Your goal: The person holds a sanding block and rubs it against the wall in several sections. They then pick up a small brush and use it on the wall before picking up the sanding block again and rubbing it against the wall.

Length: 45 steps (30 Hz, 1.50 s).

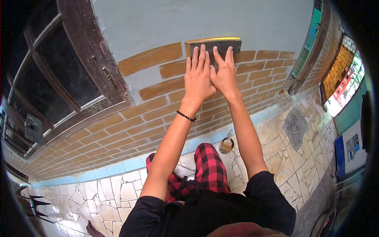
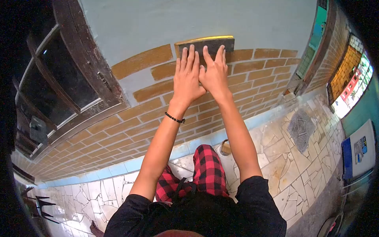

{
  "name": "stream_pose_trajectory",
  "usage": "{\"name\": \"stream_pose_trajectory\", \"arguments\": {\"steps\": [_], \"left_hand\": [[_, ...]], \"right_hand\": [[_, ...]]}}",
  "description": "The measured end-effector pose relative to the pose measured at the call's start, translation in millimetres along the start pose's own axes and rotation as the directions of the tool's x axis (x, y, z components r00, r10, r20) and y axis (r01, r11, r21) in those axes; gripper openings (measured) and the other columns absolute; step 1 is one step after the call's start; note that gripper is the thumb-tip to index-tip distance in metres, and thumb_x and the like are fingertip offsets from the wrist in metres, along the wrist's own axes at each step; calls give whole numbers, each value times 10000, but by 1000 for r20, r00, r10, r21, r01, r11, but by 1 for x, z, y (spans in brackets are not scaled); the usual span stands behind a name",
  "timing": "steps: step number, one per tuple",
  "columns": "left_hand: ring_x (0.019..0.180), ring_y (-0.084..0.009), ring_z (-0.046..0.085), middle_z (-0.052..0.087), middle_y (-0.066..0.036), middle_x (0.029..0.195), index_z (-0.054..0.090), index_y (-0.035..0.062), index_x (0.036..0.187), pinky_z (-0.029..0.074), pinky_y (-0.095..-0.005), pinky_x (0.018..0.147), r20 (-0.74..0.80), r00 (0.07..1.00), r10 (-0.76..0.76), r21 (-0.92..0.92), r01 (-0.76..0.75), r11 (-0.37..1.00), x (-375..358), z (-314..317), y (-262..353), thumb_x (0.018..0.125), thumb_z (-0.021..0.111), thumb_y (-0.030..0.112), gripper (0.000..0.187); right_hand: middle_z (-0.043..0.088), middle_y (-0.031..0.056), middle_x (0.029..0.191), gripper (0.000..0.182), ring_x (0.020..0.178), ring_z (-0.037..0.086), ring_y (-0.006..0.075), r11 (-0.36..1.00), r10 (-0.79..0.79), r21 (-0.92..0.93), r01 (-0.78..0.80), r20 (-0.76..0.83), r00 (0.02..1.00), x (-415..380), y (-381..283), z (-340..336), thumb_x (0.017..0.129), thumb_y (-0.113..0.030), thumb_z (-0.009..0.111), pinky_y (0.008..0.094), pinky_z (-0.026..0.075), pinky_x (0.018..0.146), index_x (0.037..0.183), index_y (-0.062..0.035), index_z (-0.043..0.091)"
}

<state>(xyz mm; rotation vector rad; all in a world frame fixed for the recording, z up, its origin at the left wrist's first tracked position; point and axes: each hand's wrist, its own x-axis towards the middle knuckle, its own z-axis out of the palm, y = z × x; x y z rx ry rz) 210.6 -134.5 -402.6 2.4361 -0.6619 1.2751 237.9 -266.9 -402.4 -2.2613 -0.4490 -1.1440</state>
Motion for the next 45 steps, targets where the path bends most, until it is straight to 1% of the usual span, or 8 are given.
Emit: {"name": "stream_pose_trajectory", "arguments": {"steps": [7, 15, 18, 24, 30, 34, 43, 45], "left_hand": [[1634, -427, 190, 254, -237, 1742, 412, -89, 1572, 233, -673, 1267, 27, 1000, -13, 67, 12, 998, -1, -1, -2, 843, 715, 231, 852], [1640, -419, 170, 245, -238, 1742, 382, -57, 1602, 183, -773, 1224, 58, 997, -56, 93, 51, 994, 0, 3, 6, 746, 780, 283, 1004], [1635, -432, 174, 255, -248, 1737, 393, -63, 1596, 185, -779, 1219, 65, 996, -55, 116, 47, 992, -1, -2, 8, 707, 773, 263, 1020], [1637, -418, 186, 261, -218, 1744, 463, -78, 1545, 239, -784, 1201, 48, 996, -72, 72, 69, 995, -8, -7, 7, 681, 790, 237, 976], [1645, -383, 182, 211, -168, 1772, 475, -59, 1550, 369, -796, 1117, 73, 992, -99, 42, 96, 994, -7, -9, 3, 693, 821, 222, 966], [1644, -377, 189, 214, -164, 1772, 474, -57, 1549, 379, -789, 1115, 131, 984, -124, 1, 125, 992, -6, -13, 2, 692, 809, 197, 955], [1648, -326, 200, 238, -132, 1772, 462, -6, 1576, 338, -759, 1167, 153, 985, -78, 80, 67, 995, -8, -25, -2, 697, 832, 268, 992], [1646, -330, 205, 246, -135, 1769, 464, -6, 1576, 345, -731, 1181, 135, 989, -62, 89, 50, 995, -8, -25, -4, 702, 833, 277, 990]], "right_hand": [[198, 450, 1665, 703, 1553, 250, 599, 999, -37, 15, 38, -78, 996, -1, 6, 16, 933, -147, 710, 645, 378, 1179, 1607, -139, 508], [204, 445, 1663, 737, 1561, 263, 571, 1000, 1, -20, 0, 24, 1000, 4, 6, 7, 951, -186, 738, 675, 409, 1133, 1634, -161, 463], [231, 444, 1653, 719, 1544, 290, 579, 1000, -22, 5, 22, 6, 1000, 1, 7, 2, 940, -174, 749, 636, 408, 1164, 1613, -164, 497], [210, 483, 1640, 730, 1548, 266, 591, 996, -26, 81, 33, -83, 996, -1, 1, 10, 908, -142, 759, 548, 316, 1260, 1600, -183, 529], [211, 446, 1665, 718, 1559, 262, 577, 993, -14, 116, 31, -147, 989, 1, 5, 25, 922, -183, 765, 540, 320, 1258, 1599, -249, 535], [232, 439, 1663, 722, 1563, 263, 569, 995, 0, 97, 13, -134, 991, 4, 5, 25, 921, -183, 765, 532, 325, 1257, 1600, -266, 533], [269, 405, 1674, 747, 1551, 317, 550, 984, 54, 180, 6, -325, 944, 8, 0, 24, 833, -172, 814, 551, 338, 1249, 1527, -27, 577], [266, 394, 1681, 781, 1556, 309, 549, 988, 12, 149, 37, -314, 949, 10, 9, 28, 829, -169, 814, 553, 332, 1252, 1556, -55, 553]]}}
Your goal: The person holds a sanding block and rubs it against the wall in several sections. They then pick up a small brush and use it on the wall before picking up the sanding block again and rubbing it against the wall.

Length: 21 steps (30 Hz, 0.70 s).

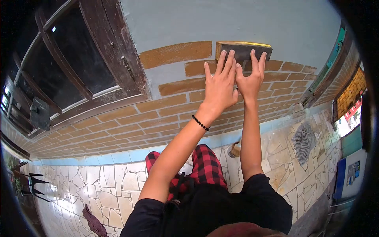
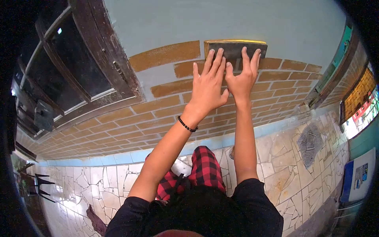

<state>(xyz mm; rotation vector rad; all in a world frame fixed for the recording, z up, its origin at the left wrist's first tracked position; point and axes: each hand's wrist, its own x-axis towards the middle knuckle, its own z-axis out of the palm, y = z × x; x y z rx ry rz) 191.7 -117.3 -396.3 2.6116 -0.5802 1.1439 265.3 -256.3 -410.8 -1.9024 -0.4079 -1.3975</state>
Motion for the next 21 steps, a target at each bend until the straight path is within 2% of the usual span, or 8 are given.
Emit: {"name": "stream_pose_trajectory", "arguments": {"steps": [4, 7, 10, 11, 16, 19, 21], "left_hand": [[1642, -336, 218, 253, -141, 1767, 464, -14, 1575, 408, -641, 1175, 13, 1000, 13, -18, -13, 1000, 2, 0, -2, 709, 831, 283, 986], [1640, -342, 222, 250, -148, 1769, 465, -25, 1572, 447, -597, 1153, 11, 1000, 12, -15, -12, 1000, 2, 1, 0, 715, 833, 289, 984], [1641, -344, 222, 243, -155, 1771, 467, -32, 1566, 467, -586, 1133, -3, 1000, 12, -1, -12, 1000, -1, 3, 2, 717, 836, 299, 983], [1640, -345, 222, 241, -156, 1771, 468, -33, 1565, 470, -584, 1130, 1, 1000, 11, 4, -11, 1000, -1, 3, 2, 719, 837, 302, 981], [1643, -343, 213, 238, -155, 1772, 462, -31, 1568, 499, -572, 1095, 16, 1000, -13, -19, 13, 1000, 3, 6, 5, 733, 839, 317, 980], [1645, -344, 206, 246, -158, 1768, 466, -32, 1565, 515, -558, 1077, -10, 1000, 0, 44, 0, 999, 2, 8, 6, 738, 838, 330, 976], [1646, -345, 203, 249, -160, 1767, 469, -34, 1562, 517, -548, 1075, 25, 1000, -4, 57, 3, 998, 1, 6, 8, 742, 836, 339, 972]], "right_hand": [[257, 383, 1692, 834, 1563, 298, 546, 999, -50, 21, 50, 20, 999, -2, 11, 6, 816, -172, 822, 539, 322, 1259, 1591, -94, 525], [233, 361, 1712, 894, 1579, 282, 527, 996, -78, 45, 75, 57, 995, -3, 16, 2, 800, -202, 841, 587, 306, 1254, 1623, -155, 495], [215, 331, 1733, 939, 1597, 260, 501, 996, -21, 87, 6, 163, 986, -2, 18, -15, 789, -242, 853, 689, 285, 1220, 1644, -205, 466], [196, 286, 1757, 965, 1609, 249, 481, 993, -12, 115, -7, 166, 986, -4, 26, -13, 784, -275, 859, 767, 268, 1175, 1656, -259, 446], [193, 238, 1774, 967, 1607, 277, 449, 1000, -23, 23, 19, 165, 986, -4, 26, -10, 783, -286, 854, 764, 282, 1167, 1657, -301, 439], [207, 221, 1774, 972, 1605, 286, 430, 1000, 5, -2, -5, 214, 977, 0, 26, -21, 780, -283, 849, 783, 271, 1158, 1657, -335, 432], [214, 216, 1773, 963, 1604, 291, 421, 991, 26, -130, 4, 224, 974, -2, 24, -25, 789, -267, 838, 787, 269, 1155, 1656, -349, 428]]}}
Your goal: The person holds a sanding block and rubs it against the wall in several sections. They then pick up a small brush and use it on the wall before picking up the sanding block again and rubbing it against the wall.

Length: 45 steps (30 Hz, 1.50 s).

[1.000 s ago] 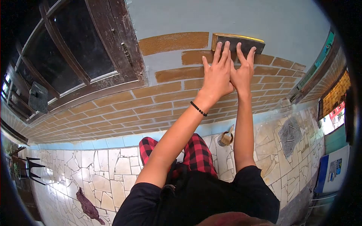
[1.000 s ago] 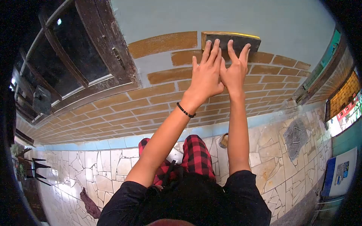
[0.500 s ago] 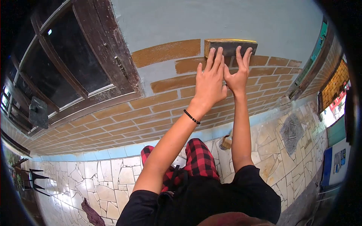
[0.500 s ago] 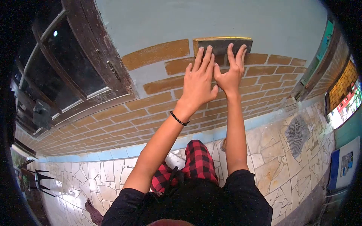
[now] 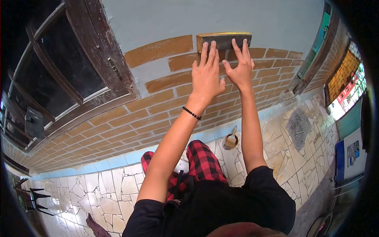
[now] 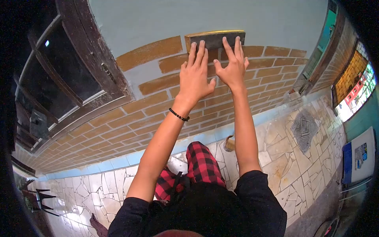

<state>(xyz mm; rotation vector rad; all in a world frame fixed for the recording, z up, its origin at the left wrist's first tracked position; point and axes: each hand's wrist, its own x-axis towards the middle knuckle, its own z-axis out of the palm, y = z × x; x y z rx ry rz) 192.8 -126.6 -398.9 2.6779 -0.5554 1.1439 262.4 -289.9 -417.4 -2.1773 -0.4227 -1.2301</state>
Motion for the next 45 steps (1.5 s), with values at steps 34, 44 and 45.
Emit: {"name": "stream_pose_trajectory", "arguments": {"steps": [34, 44, 45], "left_hand": [[1615, -371, 275, 310, -191, 1733, 504, 16, 1550, 385, -590, 1200, -65, 997, 42, 22, -41, 999, -9, -2, -3, 758, 821, 356, 919], [1623, -434, 229, 234, -240, 1751, 594, 110, 1491, 556, -482, 961, -33, 997, 68, -132, -71, 989, -6, 4, -11, 666, 898, 232, 888], [1621, -441, 227, 233, -248, 1748, 601, 116, 1484, 558, -480, 958, -34, 998, 61, -131, -65, 989, -6, 4, -10, 664, 899, 235, 881]], "right_hand": [[255, 345, 1711, 835, 1553, 327, 529, 998, -57, -35, 56, -22, 998, -4, -8, 1, 852, -287, 789, 641, 379, 1167, 1628, -340, 486], [258, 243, 1752, 816, 1592, 291, 466, 996, -1, -93, -7, -84, 996, 3, -4, 22, 862, -191, 711, 706, 296, 1196, 1621, -392, 485], [255, 244, 1753, 818, 1596, 289, 460, 994, -6, -110, -1, -61, 998, 0, -5, 20, 863, -191, 710, 707, 294, 1196, 1622, -395, 483]]}}
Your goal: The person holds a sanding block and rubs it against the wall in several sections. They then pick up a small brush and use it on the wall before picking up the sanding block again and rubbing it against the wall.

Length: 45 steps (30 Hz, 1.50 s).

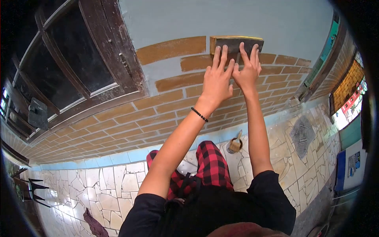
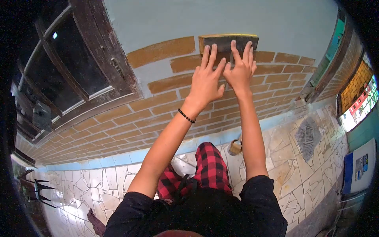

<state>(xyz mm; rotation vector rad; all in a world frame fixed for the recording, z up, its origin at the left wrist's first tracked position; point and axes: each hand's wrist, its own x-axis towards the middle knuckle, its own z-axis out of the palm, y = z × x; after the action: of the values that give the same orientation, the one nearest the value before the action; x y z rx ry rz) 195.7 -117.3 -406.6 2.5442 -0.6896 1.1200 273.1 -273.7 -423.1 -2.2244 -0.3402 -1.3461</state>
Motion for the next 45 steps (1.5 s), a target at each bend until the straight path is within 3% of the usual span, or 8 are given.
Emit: {"name": "stream_pose_trajectory", "arguments": {"steps": [7, 10, 16, 20, 23, 31, 39, 45], "left_hand": [[1615, -462, 220, 243, -269, 1734, 628, 174, 1465, 390, -612, 1179, 2, 1000, -31, 84, 30, 996, 2, 2, 13, 706, 882, 362, 823], [1616, -462, 213, 239, -266, 1735, 642, 170, 1450, 367, -618, 1209, 24, 999, -38, 108, 35, 994, 1, -4, 15, 716, 880, 357, 794], [1624, -461, 191, 201, -261, 1751, 672, 149, 1404, 379, -628, 1206, 49, 999, -23, 66, 19, 998, 1, -5, 11, 716, 889, 328, 743], [1633, -466, 163, 165, -277, 1757, 711, 119, 1322, 497, -580, 1081, 116, 993, -14, 36, 10, 999, 6, -5, 5, 694, 910, 313, 687], [1627, -478, 175, 164, -296, 1752, 733, 117, 1285, 529, -552, 1009, 127, 992, -27, 105, 13, 994, 6, -2, 11, 679, 921, 313, 663], [1622, -429, 221, 252, -273, 1732, 635, 199, 1467, 280, -611, 1265, 80, 996, -47, 140, 36, 990, 11, -15, 18, 758, 854, 425, 776], [1634, -420, 186, 220, -180, 1770, 619, 209, 1476, 267, -632, 1271, 47, 999, 15, 121, -21, 992, 3, -6, 8, 734, 876, 381, 804], [1633, -420, 194, 235, -178, 1765, 654, 176, 1420, 339, -602, 1234, 41, 999, -8, 89, 4, 996, 4, 0, 8, 712, 897, 323, 763]], "right_hand": [[256, 314, 1725, 824, 1570, 333, 484, 999, -46, 27, 43, 122, 991, 6, 5, -25, 869, -225, 749, 596, 388, 1191, 1626, -396, 471], [275, 313, 1718, 805, 1564, 342, 486, 991, -69, 120, 55, 110, 991, 4, 6, -32, 864, -209, 763, 603, 381, 1196, 1609, -372, 504], [297, 305, 1712, 726, 1564, 343, 479, 985, -72, 159, 62, 59, 996, 5, 8, -30, 861, -194, 769, 600, 368, 1208, 1553, -325, 590], [327, 263, 1718, 701, 1551, 387, 443, 998, 8, -57, 0, 136, 991, 11, 12, -22, 876, -187, 710, 624, 368, 1180, 1544, -364, 596], [338, 250, 1716, 706, 1553, 390, 432, 1000, -3, -20, 6, 175, 985, 16, 8, -37, 874, -180, 688, 632, 361, 1183, 1546, -374, 590], [240, 333, 1715, 780, 1530, 381, 496, 998, -9, 58, -11, 326, 945, 19, -1, -64, 884, -234, 766, 657, 388, 1184, 1607, -354, 499], [237, 376, 1697, 769, 1558, 309, 529, 997, -46, 64, 34, 198, 979, 8, -5, -48, 866, -213, 779, 626, 318, 1224, 1589, -296, 531], [257, 409, 1671, 726, 1551, 301, 562, 993, -47, 115, 24, 202, 978, 14, -2, -41, 860, -193, 772, 600, 358, 1213, 1553, -242, 562]]}}
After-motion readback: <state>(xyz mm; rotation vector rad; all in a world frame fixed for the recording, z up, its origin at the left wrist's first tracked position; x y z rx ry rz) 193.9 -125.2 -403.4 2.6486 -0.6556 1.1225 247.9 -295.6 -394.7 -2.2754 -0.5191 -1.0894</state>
